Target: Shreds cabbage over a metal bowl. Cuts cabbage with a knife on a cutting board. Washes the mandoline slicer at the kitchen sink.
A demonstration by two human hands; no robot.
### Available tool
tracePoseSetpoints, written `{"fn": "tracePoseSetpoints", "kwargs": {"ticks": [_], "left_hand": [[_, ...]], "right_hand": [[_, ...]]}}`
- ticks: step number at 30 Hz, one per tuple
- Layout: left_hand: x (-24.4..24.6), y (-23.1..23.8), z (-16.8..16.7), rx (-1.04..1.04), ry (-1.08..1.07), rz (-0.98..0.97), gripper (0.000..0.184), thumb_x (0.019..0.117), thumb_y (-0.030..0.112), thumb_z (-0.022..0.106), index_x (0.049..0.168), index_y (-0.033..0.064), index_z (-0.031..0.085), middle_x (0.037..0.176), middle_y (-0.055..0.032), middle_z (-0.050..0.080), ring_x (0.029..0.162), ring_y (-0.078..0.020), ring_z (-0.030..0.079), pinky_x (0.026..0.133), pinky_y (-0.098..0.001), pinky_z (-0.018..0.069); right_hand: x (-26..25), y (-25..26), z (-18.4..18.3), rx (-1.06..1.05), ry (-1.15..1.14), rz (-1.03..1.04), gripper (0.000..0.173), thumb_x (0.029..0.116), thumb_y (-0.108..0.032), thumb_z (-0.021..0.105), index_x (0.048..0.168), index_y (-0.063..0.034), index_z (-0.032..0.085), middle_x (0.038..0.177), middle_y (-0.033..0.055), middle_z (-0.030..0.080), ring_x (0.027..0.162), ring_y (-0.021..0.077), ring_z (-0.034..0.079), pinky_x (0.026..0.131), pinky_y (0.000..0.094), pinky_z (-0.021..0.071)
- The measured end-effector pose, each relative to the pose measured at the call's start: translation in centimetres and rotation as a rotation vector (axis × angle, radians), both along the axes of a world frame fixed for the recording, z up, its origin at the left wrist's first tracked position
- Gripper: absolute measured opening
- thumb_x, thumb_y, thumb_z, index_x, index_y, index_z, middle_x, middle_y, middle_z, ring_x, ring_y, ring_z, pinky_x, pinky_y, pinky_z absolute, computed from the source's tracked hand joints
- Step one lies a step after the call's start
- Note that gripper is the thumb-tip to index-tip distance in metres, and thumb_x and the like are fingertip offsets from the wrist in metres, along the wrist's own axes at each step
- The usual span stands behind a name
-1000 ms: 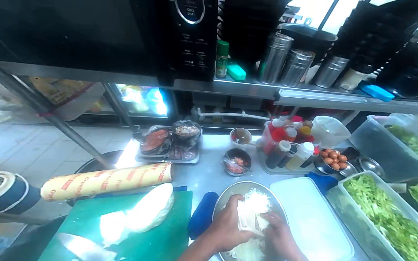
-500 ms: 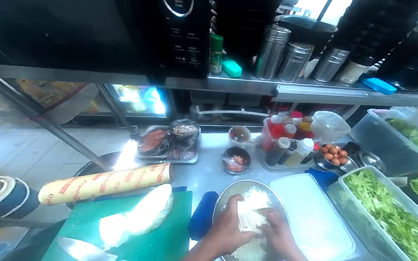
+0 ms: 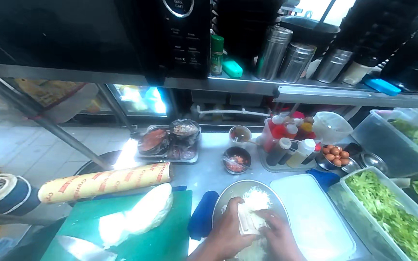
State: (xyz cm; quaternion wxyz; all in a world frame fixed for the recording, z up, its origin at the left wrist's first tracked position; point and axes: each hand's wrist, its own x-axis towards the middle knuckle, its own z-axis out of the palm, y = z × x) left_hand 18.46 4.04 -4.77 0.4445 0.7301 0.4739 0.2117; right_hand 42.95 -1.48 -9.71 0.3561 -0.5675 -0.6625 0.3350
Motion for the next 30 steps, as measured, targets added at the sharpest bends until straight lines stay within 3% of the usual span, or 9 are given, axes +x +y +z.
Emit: {"fn": "tracePoseSetpoints", "kwargs": {"ticks": [4, 9, 13, 17, 21, 26, 30], "left_hand": [[-0.3, -0.2, -0.2, 0.009, -0.025, -0.005, 0.109, 0.0626, 0.054, 0.093, 0.147, 0.0168, 0.035, 0.135, -0.0038, 0.058, 0.11, -0.0079, 0.066, 0.094, -0.0338, 0.0603], [0.2, -0.6, 0.2, 0.002, -0.011, 0.014, 0.11, 0.0625, 0.054, 0.093, 0.148, 0.0166, 0.034, 0.135, -0.0045, 0.059, 0.11, -0.0107, 0.067, 0.093, -0.0371, 0.0609], [0.0, -0.5, 0.3, 0.005, -0.029, 0.014, 0.11, 0.063, 0.053, 0.093, 0.148, 0.0148, 0.035, 0.135, -0.0065, 0.059, 0.11, -0.0111, 0.067, 0.094, -0.0367, 0.0605], [0.3, -0.4, 0.3, 0.007, -0.015, 0.026, 0.11, 0.0628, 0.053, 0.093, 0.148, 0.0158, 0.034, 0.133, -0.0049, 0.06, 0.11, -0.0104, 0.067, 0.093, -0.0362, 0.0608], [0.2, -0.5, -0.1, 0.041, -0.037, 0.024, 0.109, 0.0631, 0.053, 0.093, 0.147, 0.0131, 0.036, 0.133, -0.006, 0.06, 0.11, -0.0105, 0.066, 0.094, -0.0358, 0.0605], [0.4, -0.4, -0.2, 0.019, -0.029, 0.035, 0.11, 0.062, 0.053, 0.094, 0.147, 0.0155, 0.035, 0.132, -0.0037, 0.06, 0.109, -0.0084, 0.067, 0.093, -0.0345, 0.061], [0.1, -0.5, -0.1, 0.035, -0.04, 0.031, 0.109, 0.0625, 0.052, 0.094, 0.146, 0.0138, 0.036, 0.132, -0.0049, 0.061, 0.109, -0.0088, 0.067, 0.093, -0.0344, 0.0609]], "right_hand": [[2.5, -0.4, -4.6, -0.101, -0.123, -0.077, 0.042, 0.0888, -0.012, 0.073, 0.129, -0.0243, 0.072, 0.13, -0.0048, 0.068, 0.121, 0.0084, 0.063, 0.104, 0.0354, 0.055], [-0.1, -0.3, -0.3, 0.001, -0.008, -0.009, 0.043, 0.091, -0.007, 0.07, 0.13, -0.0234, 0.071, 0.135, -0.0046, 0.067, 0.125, 0.01, 0.062, 0.105, 0.0374, 0.0561], [2.3, -0.2, -4.1, -0.127, -0.132, -0.085, 0.041, 0.0891, -0.012, 0.073, 0.129, -0.0222, 0.072, 0.13, -0.0013, 0.069, 0.121, 0.0107, 0.063, 0.105, 0.0374, 0.0545], [0.1, 0.0, -0.4, -0.011, -0.022, -0.021, 0.043, 0.0905, -0.006, 0.07, 0.13, -0.0225, 0.072, 0.134, -0.0041, 0.067, 0.125, 0.0096, 0.062, 0.106, 0.0369, 0.0556], [2.3, 0.1, -4.0, -0.137, -0.032, -0.087, 0.04, 0.0903, -0.009, 0.072, 0.129, -0.0211, 0.072, 0.13, -0.0023, 0.068, 0.121, 0.0096, 0.063, 0.104, 0.0352, 0.0558], [0.2, 0.4, -0.5, -0.027, 0.048, -0.016, 0.043, 0.0895, -0.004, 0.071, 0.128, -0.0233, 0.073, 0.132, -0.0059, 0.068, 0.124, 0.0097, 0.063, 0.106, 0.0369, 0.0561], [2.7, -0.2, -4.8, -0.139, -0.057, -0.114, 0.041, 0.0894, -0.01, 0.072, 0.127, -0.0251, 0.073, 0.127, -0.0059, 0.07, 0.117, 0.0067, 0.065, 0.102, 0.0344, 0.0572]]}}
